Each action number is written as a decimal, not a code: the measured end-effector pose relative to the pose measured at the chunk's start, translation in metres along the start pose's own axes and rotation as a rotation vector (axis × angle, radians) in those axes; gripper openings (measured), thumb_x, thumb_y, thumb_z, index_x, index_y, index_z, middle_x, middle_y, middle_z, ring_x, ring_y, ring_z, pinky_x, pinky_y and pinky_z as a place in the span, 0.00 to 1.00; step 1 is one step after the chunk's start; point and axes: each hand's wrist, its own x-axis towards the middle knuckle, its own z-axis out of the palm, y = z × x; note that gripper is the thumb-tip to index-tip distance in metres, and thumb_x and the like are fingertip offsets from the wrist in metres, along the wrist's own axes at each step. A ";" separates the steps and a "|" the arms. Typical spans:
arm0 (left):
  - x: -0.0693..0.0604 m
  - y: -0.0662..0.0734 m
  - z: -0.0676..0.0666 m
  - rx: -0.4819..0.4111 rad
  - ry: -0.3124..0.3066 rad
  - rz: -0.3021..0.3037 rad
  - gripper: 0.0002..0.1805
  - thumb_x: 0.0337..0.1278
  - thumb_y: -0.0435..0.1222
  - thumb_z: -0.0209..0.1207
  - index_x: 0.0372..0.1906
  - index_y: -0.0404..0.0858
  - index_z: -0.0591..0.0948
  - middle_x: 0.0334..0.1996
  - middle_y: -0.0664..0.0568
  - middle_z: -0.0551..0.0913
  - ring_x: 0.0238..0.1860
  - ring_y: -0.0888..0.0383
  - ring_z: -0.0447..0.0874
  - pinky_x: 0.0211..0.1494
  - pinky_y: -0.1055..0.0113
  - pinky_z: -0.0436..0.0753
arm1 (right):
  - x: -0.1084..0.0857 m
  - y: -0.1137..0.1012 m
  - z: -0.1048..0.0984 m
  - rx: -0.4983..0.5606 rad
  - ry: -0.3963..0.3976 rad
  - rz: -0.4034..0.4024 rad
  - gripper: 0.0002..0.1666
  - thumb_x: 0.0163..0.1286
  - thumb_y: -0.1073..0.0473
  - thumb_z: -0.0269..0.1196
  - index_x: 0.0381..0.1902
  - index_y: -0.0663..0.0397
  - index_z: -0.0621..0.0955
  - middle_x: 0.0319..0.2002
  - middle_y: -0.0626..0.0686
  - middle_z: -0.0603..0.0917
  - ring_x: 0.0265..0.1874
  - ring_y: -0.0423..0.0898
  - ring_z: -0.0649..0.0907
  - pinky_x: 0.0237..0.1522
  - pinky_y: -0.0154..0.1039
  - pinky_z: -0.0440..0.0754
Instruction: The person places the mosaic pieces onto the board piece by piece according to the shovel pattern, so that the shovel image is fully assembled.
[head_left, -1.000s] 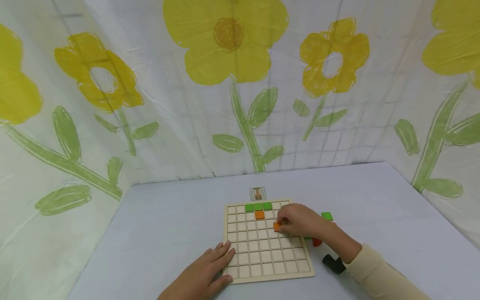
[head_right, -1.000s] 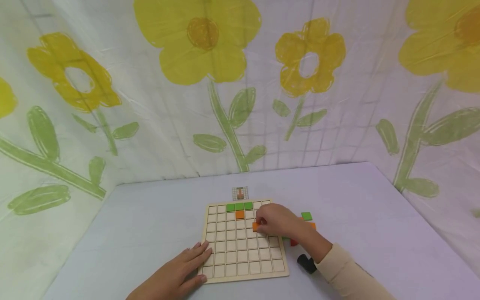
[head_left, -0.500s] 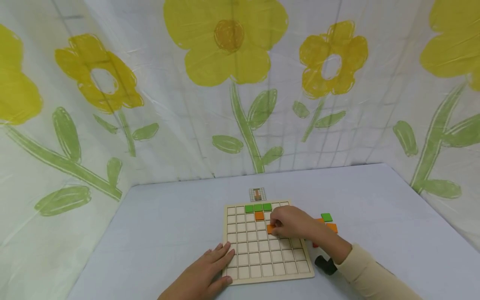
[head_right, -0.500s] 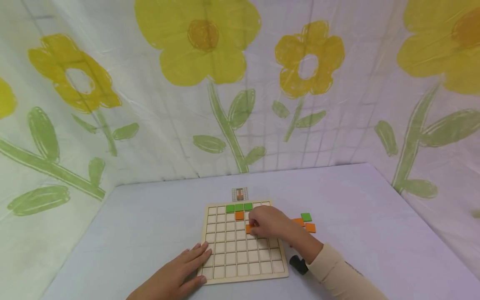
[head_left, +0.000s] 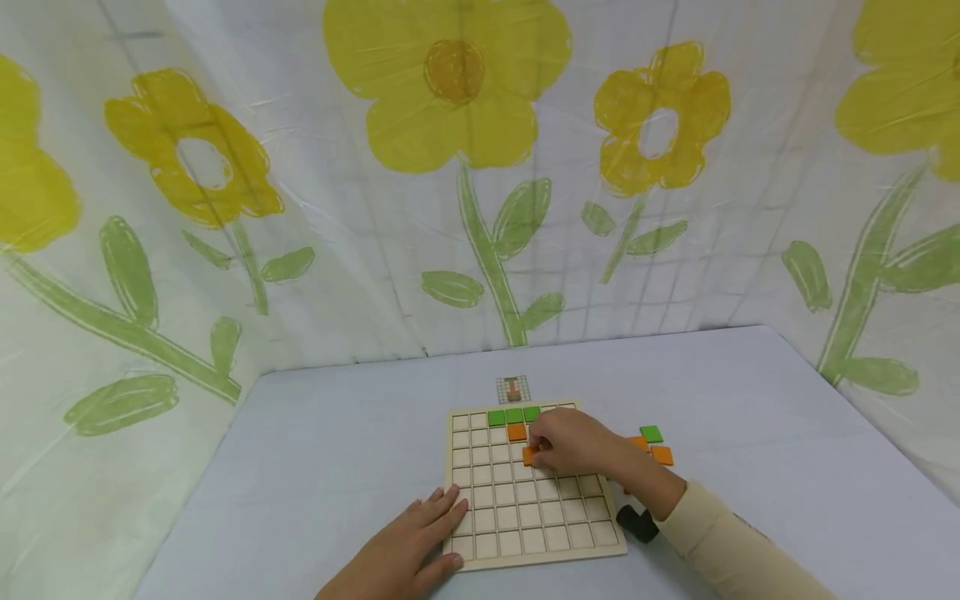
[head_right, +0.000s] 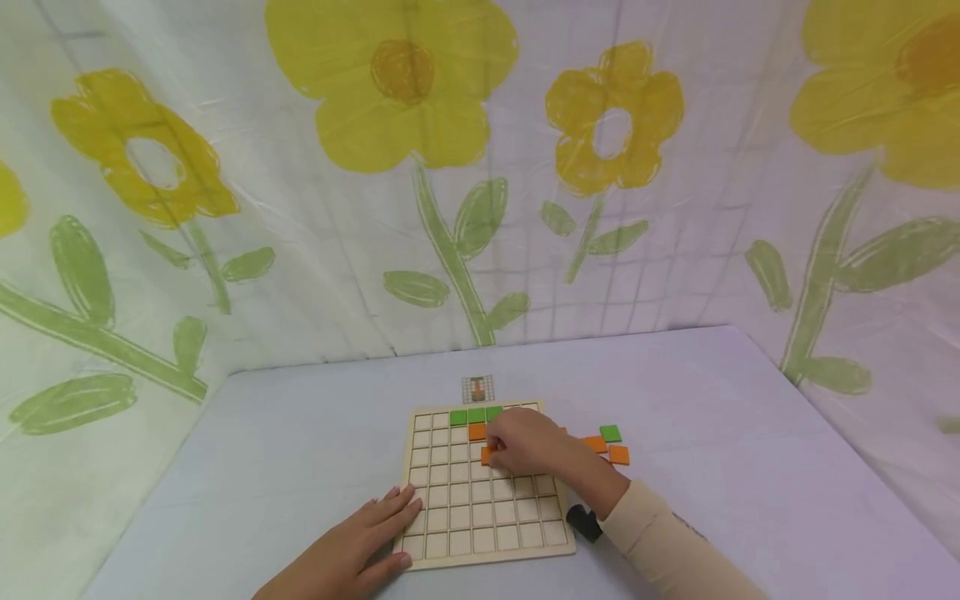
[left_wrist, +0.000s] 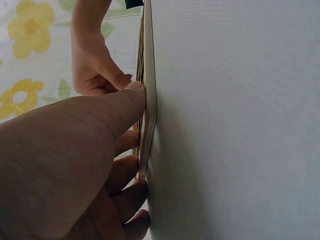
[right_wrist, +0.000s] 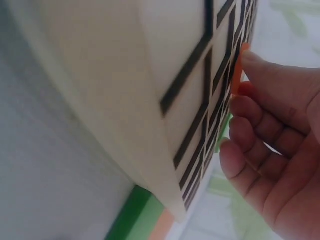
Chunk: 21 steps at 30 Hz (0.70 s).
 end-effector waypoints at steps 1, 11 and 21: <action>0.000 0.000 0.000 -0.002 0.002 0.001 0.37 0.74 0.59 0.46 0.76 0.39 0.66 0.76 0.46 0.61 0.75 0.46 0.59 0.71 0.45 0.65 | 0.001 0.000 0.000 -0.009 -0.002 0.000 0.03 0.64 0.59 0.73 0.32 0.49 0.87 0.28 0.39 0.80 0.24 0.36 0.74 0.32 0.35 0.78; -0.001 -0.001 0.000 0.007 0.021 0.010 0.38 0.74 0.60 0.44 0.76 0.39 0.65 0.76 0.47 0.61 0.75 0.46 0.58 0.71 0.45 0.65 | 0.018 -0.009 0.003 -0.133 0.012 -0.046 0.29 0.64 0.61 0.71 0.13 0.42 0.66 0.17 0.40 0.58 0.19 0.37 0.57 0.23 0.32 0.57; 0.000 -0.002 0.001 0.006 0.012 0.017 0.37 0.75 0.59 0.45 0.76 0.38 0.66 0.76 0.46 0.61 0.75 0.46 0.59 0.71 0.44 0.65 | 0.015 -0.017 0.007 -0.197 0.034 -0.040 0.34 0.67 0.64 0.69 0.14 0.42 0.58 0.17 0.41 0.51 0.19 0.37 0.52 0.23 0.32 0.52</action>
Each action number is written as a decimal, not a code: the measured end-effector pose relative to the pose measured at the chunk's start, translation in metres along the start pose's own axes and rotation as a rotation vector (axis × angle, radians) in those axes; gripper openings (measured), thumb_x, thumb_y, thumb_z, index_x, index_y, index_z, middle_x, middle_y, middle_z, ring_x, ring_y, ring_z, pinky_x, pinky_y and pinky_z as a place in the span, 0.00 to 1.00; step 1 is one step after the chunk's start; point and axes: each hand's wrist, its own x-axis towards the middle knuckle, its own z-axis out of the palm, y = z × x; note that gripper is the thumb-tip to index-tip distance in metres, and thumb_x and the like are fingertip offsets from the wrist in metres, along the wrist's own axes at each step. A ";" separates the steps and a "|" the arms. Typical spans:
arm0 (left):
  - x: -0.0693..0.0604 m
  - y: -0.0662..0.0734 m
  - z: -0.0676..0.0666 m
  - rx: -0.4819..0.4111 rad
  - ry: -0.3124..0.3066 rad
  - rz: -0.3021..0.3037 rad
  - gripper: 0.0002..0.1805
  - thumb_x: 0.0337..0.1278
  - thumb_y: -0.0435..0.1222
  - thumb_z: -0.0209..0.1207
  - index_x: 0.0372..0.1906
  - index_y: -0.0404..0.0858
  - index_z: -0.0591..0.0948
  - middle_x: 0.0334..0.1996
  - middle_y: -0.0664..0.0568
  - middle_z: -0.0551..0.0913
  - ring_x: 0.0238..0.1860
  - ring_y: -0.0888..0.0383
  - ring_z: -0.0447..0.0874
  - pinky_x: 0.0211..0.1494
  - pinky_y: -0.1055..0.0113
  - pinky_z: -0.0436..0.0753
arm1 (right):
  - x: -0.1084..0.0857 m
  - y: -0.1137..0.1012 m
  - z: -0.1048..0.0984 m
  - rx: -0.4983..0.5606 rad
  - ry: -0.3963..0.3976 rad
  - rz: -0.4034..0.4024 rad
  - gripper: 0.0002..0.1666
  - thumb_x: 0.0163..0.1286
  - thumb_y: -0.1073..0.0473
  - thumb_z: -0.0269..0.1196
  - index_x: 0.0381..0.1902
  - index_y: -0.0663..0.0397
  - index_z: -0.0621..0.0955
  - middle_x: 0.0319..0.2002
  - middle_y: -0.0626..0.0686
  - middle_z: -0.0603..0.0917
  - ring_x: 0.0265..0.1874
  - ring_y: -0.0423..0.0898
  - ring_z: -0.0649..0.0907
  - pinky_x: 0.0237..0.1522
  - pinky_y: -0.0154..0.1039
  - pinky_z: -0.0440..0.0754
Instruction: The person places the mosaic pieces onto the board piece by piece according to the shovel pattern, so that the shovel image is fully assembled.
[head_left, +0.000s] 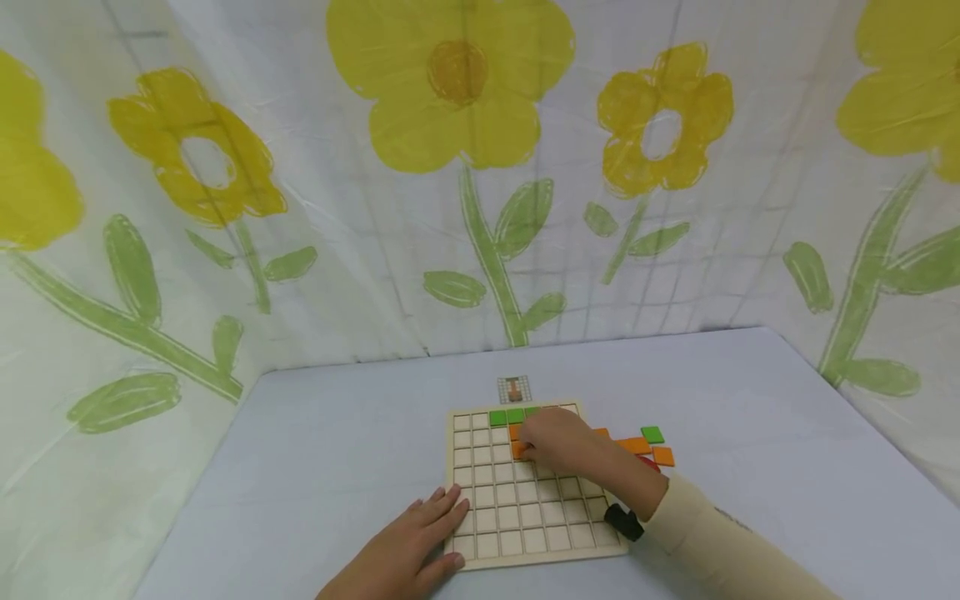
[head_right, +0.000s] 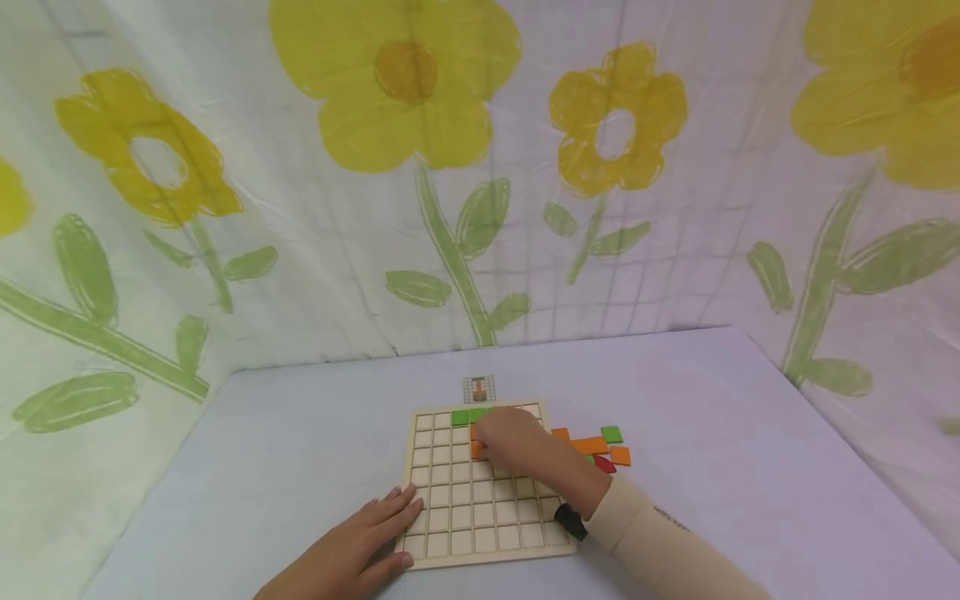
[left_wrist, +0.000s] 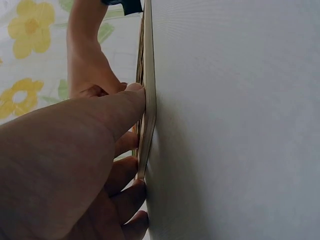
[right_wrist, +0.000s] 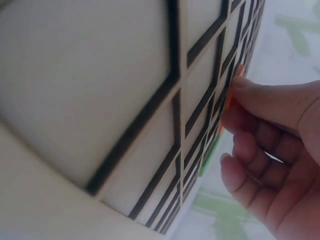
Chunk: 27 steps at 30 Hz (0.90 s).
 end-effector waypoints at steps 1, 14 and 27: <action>0.000 0.000 0.000 -0.002 -0.002 0.000 0.37 0.75 0.59 0.45 0.76 0.38 0.66 0.76 0.46 0.61 0.75 0.46 0.59 0.71 0.44 0.65 | -0.002 0.000 0.000 0.008 0.003 -0.007 0.34 0.67 0.65 0.68 0.14 0.42 0.58 0.17 0.41 0.50 0.19 0.37 0.52 0.23 0.32 0.51; -0.001 0.003 -0.001 0.006 0.004 -0.004 0.37 0.75 0.59 0.45 0.76 0.40 0.65 0.76 0.48 0.61 0.75 0.47 0.58 0.72 0.47 0.64 | -0.050 0.033 -0.016 0.106 0.025 0.075 0.09 0.63 0.66 0.71 0.25 0.47 0.90 0.26 0.39 0.86 0.27 0.35 0.80 0.34 0.36 0.82; -0.003 0.002 0.000 0.012 0.035 0.010 0.37 0.75 0.59 0.45 0.76 0.39 0.66 0.76 0.47 0.61 0.75 0.46 0.59 0.71 0.45 0.65 | -0.115 0.066 -0.031 0.141 -0.011 0.375 0.02 0.62 0.64 0.72 0.31 0.52 0.89 0.28 0.39 0.81 0.25 0.40 0.73 0.28 0.35 0.75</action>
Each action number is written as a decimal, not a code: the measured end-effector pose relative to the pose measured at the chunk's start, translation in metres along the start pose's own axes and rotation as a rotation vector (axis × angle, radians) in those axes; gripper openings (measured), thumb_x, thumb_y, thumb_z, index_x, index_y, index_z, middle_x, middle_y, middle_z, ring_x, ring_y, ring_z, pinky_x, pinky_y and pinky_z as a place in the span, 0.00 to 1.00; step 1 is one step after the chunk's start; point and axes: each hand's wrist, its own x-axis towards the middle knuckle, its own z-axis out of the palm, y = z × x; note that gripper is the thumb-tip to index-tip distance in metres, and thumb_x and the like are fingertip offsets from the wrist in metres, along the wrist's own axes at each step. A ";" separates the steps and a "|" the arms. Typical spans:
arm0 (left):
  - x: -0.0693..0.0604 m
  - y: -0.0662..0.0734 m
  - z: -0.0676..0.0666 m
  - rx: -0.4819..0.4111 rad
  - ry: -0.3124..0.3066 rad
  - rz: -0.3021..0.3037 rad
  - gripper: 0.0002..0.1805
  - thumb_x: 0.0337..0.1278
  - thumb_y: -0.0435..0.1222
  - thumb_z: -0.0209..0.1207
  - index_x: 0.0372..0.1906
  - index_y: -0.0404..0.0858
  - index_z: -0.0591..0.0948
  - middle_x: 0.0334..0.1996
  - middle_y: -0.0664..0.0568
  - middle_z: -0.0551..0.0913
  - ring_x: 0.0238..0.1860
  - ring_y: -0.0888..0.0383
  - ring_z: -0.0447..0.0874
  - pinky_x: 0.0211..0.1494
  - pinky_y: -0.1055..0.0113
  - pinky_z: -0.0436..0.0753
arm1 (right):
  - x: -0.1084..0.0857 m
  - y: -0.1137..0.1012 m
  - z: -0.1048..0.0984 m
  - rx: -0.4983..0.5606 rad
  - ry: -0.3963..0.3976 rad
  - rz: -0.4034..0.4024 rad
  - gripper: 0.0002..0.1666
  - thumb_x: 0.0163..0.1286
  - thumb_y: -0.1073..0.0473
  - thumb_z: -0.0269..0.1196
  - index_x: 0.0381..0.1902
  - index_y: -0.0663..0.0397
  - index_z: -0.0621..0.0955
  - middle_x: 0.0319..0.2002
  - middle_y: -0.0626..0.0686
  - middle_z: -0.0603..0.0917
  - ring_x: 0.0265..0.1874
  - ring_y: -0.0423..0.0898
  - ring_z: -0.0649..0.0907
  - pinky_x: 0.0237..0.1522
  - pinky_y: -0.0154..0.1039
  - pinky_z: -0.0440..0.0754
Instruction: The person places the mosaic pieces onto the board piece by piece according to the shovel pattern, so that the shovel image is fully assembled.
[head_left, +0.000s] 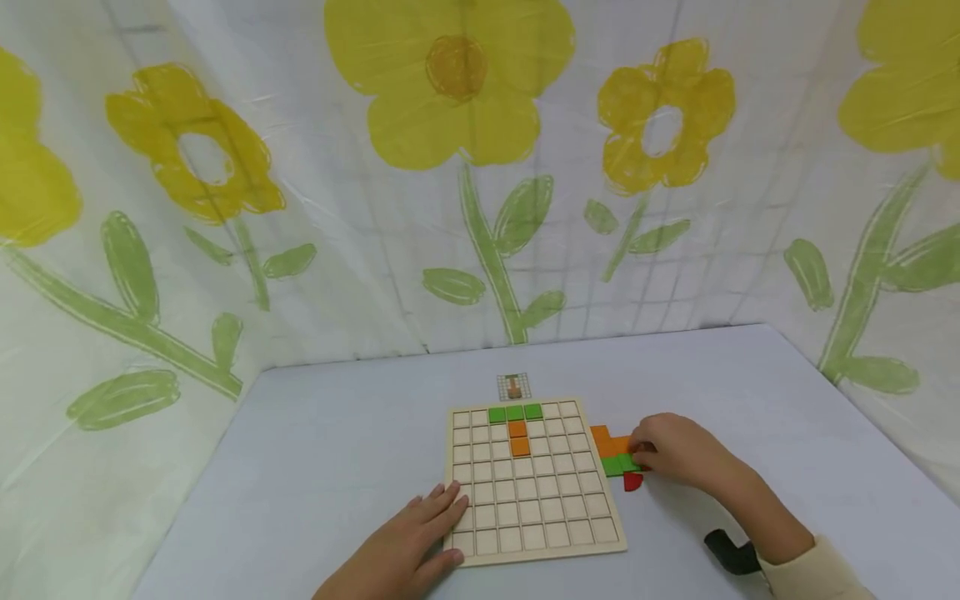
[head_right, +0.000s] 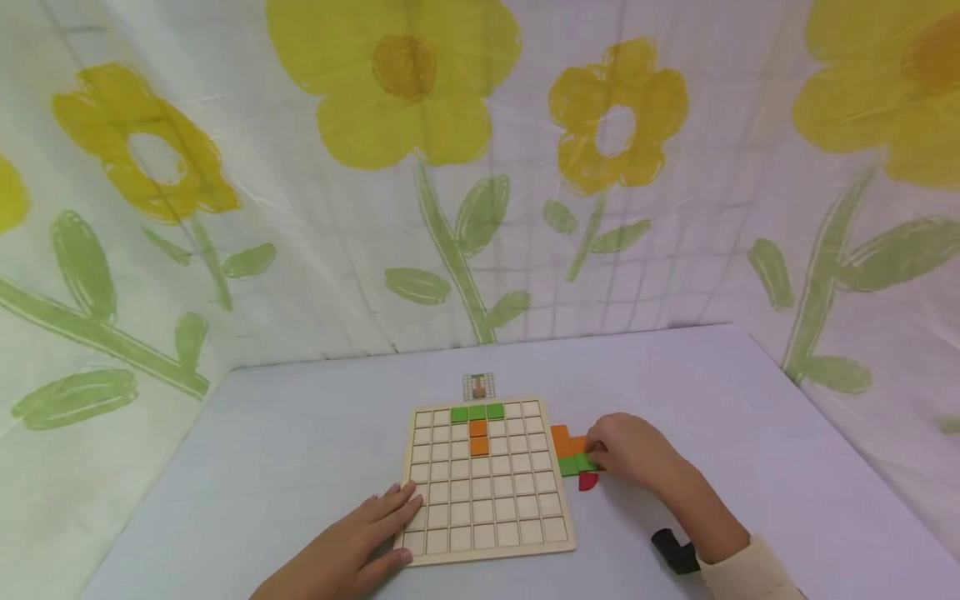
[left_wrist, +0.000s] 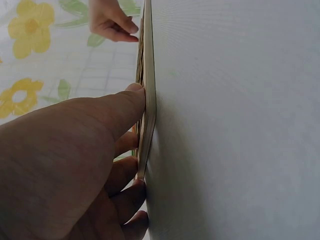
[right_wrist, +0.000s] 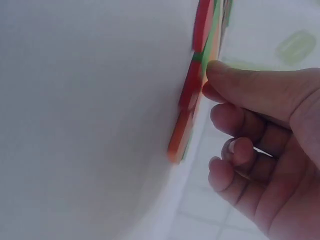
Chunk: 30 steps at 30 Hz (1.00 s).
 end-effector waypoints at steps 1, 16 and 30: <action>0.000 0.000 0.000 -0.003 -0.005 -0.005 0.37 0.74 0.59 0.45 0.76 0.40 0.65 0.76 0.47 0.61 0.75 0.47 0.59 0.71 0.45 0.65 | -0.002 0.002 -0.001 -0.005 0.007 0.014 0.02 0.61 0.63 0.73 0.32 0.52 0.89 0.29 0.40 0.82 0.25 0.40 0.73 0.28 0.35 0.75; 0.001 -0.003 0.002 -0.006 -0.012 0.000 0.37 0.75 0.59 0.44 0.76 0.39 0.65 0.76 0.47 0.61 0.75 0.46 0.59 0.71 0.45 0.65 | 0.006 0.015 -0.003 -0.049 0.042 0.071 0.05 0.60 0.67 0.71 0.36 0.57 0.89 0.32 0.47 0.84 0.28 0.44 0.75 0.28 0.37 0.77; 0.001 -0.003 0.003 0.033 0.024 0.038 0.36 0.75 0.58 0.45 0.75 0.37 0.67 0.75 0.45 0.63 0.74 0.45 0.61 0.69 0.45 0.68 | 0.004 0.022 -0.007 0.010 0.017 0.061 0.13 0.60 0.67 0.72 0.44 0.63 0.86 0.28 0.45 0.77 0.27 0.44 0.73 0.26 0.36 0.74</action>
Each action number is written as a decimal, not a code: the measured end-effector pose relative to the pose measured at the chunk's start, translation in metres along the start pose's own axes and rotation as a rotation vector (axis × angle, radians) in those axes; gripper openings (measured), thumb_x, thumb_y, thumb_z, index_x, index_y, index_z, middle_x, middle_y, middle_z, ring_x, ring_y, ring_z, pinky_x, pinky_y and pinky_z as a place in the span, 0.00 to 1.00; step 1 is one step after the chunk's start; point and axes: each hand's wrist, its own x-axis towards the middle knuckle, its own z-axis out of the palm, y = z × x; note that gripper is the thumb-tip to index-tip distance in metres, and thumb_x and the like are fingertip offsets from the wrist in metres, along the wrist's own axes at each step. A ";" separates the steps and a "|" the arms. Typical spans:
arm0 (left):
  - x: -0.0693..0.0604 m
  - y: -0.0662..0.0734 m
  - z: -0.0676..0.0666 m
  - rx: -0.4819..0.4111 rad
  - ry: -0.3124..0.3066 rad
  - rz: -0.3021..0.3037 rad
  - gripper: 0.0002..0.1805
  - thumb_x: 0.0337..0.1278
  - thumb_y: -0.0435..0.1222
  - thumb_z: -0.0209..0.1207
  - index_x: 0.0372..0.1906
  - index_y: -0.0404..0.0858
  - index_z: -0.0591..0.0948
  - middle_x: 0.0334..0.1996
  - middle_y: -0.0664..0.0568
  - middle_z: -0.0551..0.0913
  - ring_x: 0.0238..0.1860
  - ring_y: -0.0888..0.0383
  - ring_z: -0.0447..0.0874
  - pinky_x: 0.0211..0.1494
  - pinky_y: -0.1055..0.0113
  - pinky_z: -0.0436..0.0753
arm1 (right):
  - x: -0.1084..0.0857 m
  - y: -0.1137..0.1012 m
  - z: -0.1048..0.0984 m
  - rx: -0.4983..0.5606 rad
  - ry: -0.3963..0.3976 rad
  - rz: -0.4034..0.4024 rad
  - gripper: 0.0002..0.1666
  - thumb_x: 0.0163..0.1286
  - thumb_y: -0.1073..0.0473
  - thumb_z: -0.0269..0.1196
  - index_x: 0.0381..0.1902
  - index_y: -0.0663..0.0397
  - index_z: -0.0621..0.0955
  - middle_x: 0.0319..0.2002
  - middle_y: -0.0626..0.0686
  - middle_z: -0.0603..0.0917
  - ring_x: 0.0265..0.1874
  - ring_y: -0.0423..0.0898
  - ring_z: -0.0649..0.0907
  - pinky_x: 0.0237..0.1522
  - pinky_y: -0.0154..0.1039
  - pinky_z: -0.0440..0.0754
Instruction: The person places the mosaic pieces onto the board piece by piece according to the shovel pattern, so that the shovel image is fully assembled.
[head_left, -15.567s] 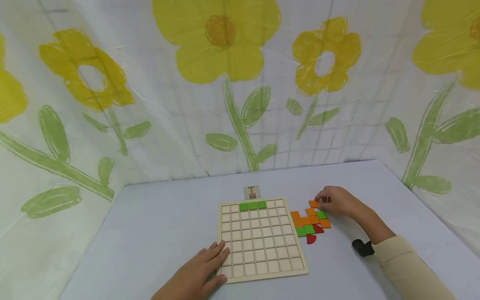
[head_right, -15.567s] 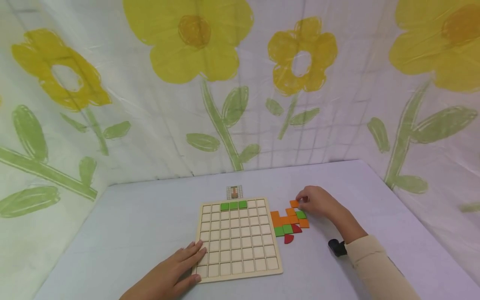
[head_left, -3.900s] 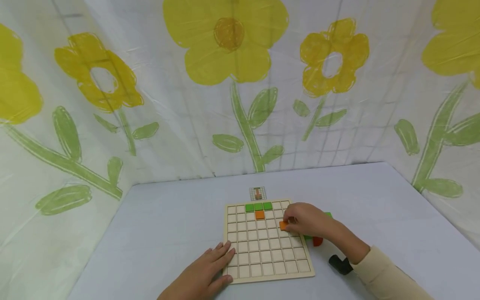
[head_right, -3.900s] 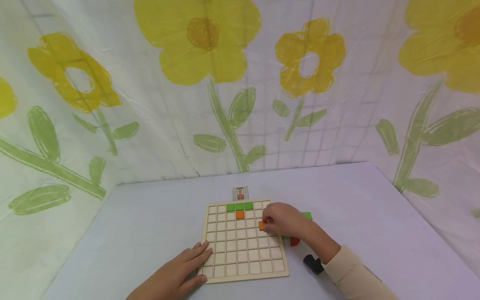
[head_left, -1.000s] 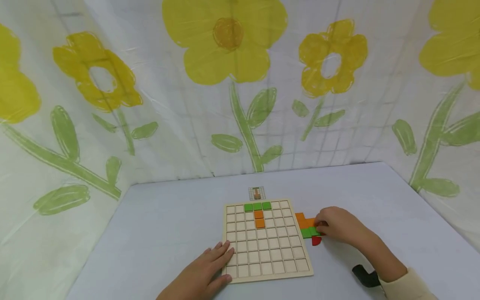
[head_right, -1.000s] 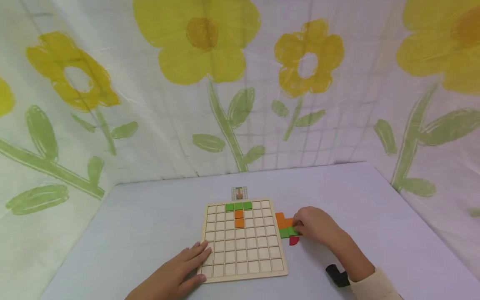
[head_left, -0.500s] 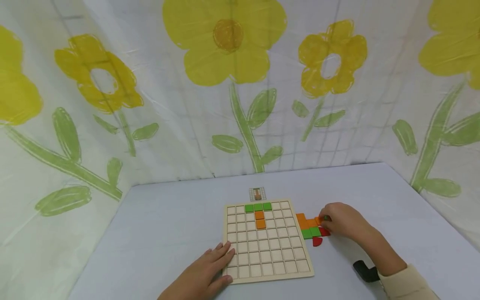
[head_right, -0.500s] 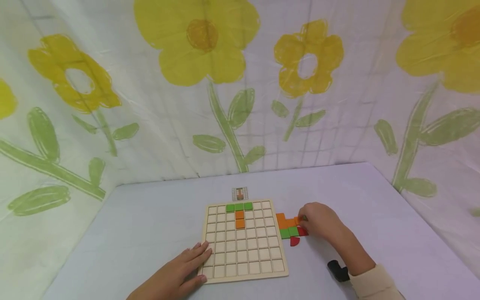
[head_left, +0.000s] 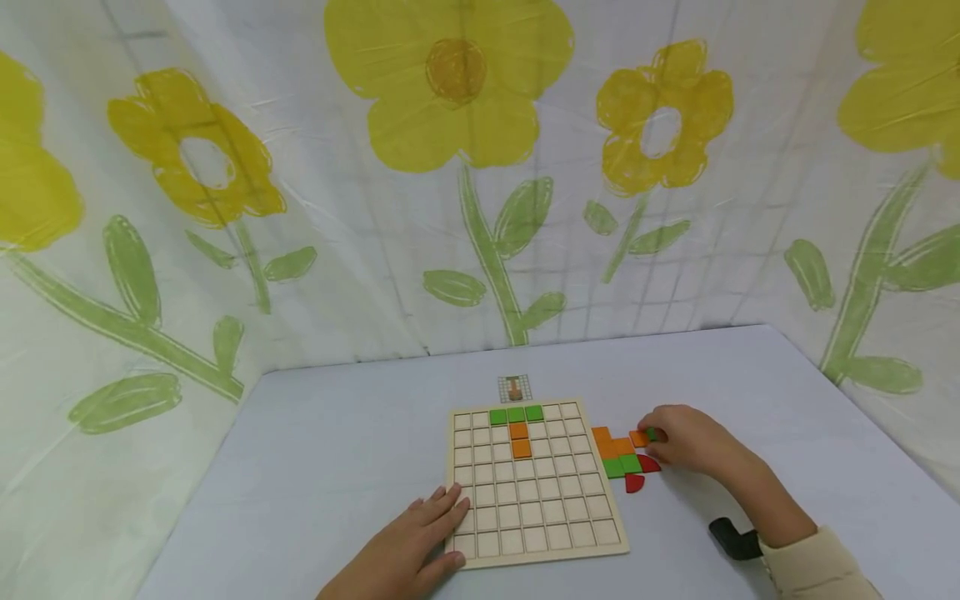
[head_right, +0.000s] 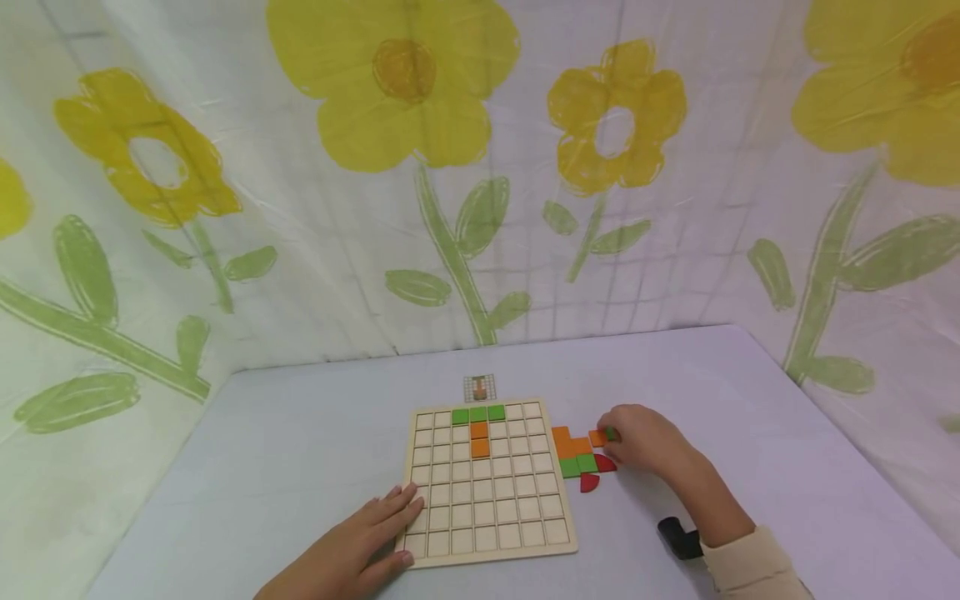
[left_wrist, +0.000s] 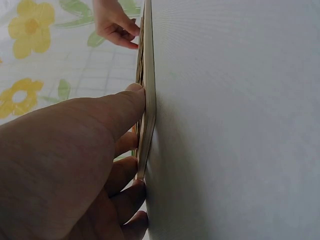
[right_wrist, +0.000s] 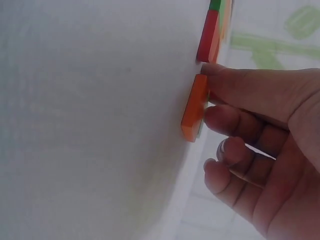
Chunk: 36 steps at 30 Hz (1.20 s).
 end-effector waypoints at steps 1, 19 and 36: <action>0.000 0.000 0.000 0.001 0.002 0.004 0.36 0.75 0.58 0.45 0.75 0.37 0.67 0.75 0.45 0.64 0.73 0.45 0.62 0.69 0.45 0.68 | 0.000 0.000 0.000 -0.004 0.002 -0.008 0.13 0.60 0.67 0.72 0.44 0.63 0.86 0.29 0.46 0.78 0.28 0.44 0.73 0.27 0.36 0.74; 0.000 0.001 0.000 -0.016 -0.021 -0.024 0.37 0.75 0.59 0.44 0.76 0.38 0.66 0.76 0.46 0.62 0.74 0.46 0.60 0.71 0.46 0.66 | 0.000 0.006 0.002 0.007 0.014 -0.031 0.08 0.60 0.65 0.73 0.38 0.59 0.85 0.23 0.45 0.71 0.24 0.43 0.71 0.24 0.35 0.70; -0.001 0.003 -0.002 -0.041 -0.051 -0.073 0.39 0.73 0.61 0.44 0.77 0.41 0.64 0.77 0.48 0.60 0.75 0.47 0.58 0.73 0.47 0.63 | 0.001 0.005 0.001 0.099 0.015 -0.044 0.10 0.61 0.61 0.72 0.37 0.55 0.83 0.20 0.46 0.71 0.21 0.42 0.71 0.22 0.35 0.70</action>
